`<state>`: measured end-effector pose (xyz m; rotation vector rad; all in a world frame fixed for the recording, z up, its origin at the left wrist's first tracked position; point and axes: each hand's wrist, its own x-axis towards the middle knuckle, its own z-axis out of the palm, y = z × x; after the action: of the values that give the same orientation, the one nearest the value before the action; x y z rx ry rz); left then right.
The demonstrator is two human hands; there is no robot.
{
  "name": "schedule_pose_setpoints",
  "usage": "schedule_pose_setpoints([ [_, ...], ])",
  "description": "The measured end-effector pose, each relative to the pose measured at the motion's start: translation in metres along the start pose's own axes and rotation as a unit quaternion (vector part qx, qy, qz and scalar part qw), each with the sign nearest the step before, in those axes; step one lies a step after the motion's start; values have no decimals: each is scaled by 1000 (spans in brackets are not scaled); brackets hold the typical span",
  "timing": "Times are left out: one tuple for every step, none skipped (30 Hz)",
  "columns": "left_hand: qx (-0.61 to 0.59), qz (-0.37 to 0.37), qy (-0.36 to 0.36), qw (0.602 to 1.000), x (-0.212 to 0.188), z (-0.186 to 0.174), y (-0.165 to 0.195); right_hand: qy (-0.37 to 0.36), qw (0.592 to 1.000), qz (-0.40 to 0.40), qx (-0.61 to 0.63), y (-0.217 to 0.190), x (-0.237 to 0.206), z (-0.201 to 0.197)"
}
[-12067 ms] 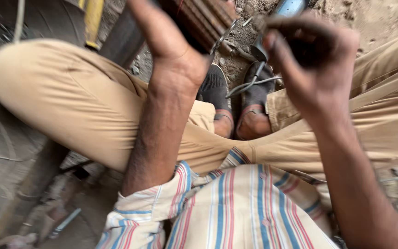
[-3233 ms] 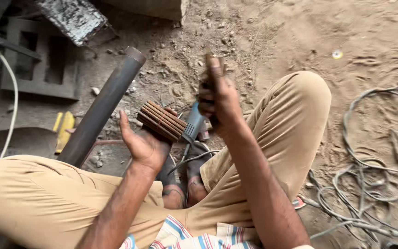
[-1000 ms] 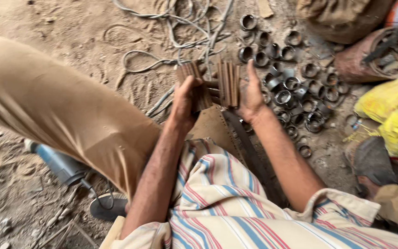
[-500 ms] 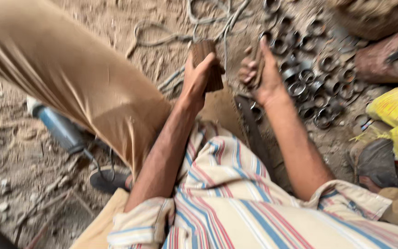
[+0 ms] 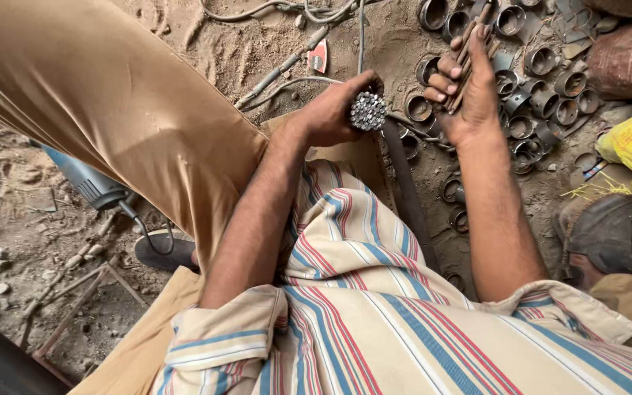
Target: The person sits on the ground and assembles a bundle of small metal cylinders. They then pick up a long metal pipe and slide the cylinders onto it one by one, arranging them in a row along the pipe's length.
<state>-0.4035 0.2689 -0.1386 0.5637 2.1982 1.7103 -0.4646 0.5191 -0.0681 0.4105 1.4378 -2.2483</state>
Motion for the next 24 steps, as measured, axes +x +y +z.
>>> schedule_pose_setpoints([
  [2, -8, -3, 1000, -1, -1, 3, 7, 1000, -7, 3, 0, -2, 1],
  [4, -16, -4, 1000, -1, -1, 7, 13, 1000, -13, 5, 1, -2, 3],
  [4, 18, -1, 1000, -2, -1, 11, 18, 1000, -20, 7, 3, -3, 5],
  [4, 51, 2, 999, -2, 0, 15, 3, 999, -38, 21, 7, -3, 7],
  [4, 85, 6, 996, -2, 1, 19, -13, 998, -57, 35, 13, -3, 10],
  [41, 81, 10, 996, -3, 4, 22, -28, 995, -76, 49, 17, -2, 12],
  [77, 76, 14, 994, -3, 6, 24, -15, 994, -109, 29, 22, -1, 13],
  [110, 70, 16, 991, -3, 9, 25, -1, 990, -139, 8, 30, 0, 15],
  [95, 60, 10, 994, -3, 10, 25, 13, 985, -171, -13, 35, 0, 16],
  [81, 50, 4, 995, -1, 10, 24, 29, 978, -203, -45, 37, 0, 16],
  [66, 38, -2, 997, 1, 9, 22, 45, 968, -234, -77, 40, -1, 16],
  [41, 25, -2, 999, 2, 8, 20, 61, 957, -263, -108, 46, -3, 16],
  [17, 13, -2, 1000, 4, 6, 17, 106, 956, -252, -105, 51, -5, 17],
  [-7, 2, -3, 1000, 6, 5, 15, 150, 953, -241, -102, 56, -7, 17],
  [-17, -1, -5, 1000, 6, 4, 13, 195, 948, -229, -101, 62, -11, 16],
  [-28, -4, -6, 1000, 6, 3, 11, 205, 947, -228, -93, 70, -16, 15],
  [-40, -8, -4, 999, 5, 3, 9, 213, 947, -227, -86, 79, -21, 13],
  [-33, 5, 9, 999, 3, 4, 7, 217, 947, -223, -79, 90, -26, 11],
  [-24, 18, 24, 999, 1, 6, 5, 201, 952, -219, -76, 101, -33, 8],
  [-12, 29, 37, 999, -1, 6, 3, 184, 957, -215, -70, 113, -38, 5],
  [3, 47, 49, 998, -1, 5, 1, 170, 961, -210, -63, 123, -38, 2],
  [15, 63, 58, 996, -1, 6, -1, 200, 961, -184, -56, 133, -36, 0],
  [23, 81, 67, 994, 0, 7, -3, 232, 958, -158, -53, 142, -37, -3],
  [12, 55, 54, 997, 1, 7, -5, 266, 953, -132, -53, 150, -40, -7],
])
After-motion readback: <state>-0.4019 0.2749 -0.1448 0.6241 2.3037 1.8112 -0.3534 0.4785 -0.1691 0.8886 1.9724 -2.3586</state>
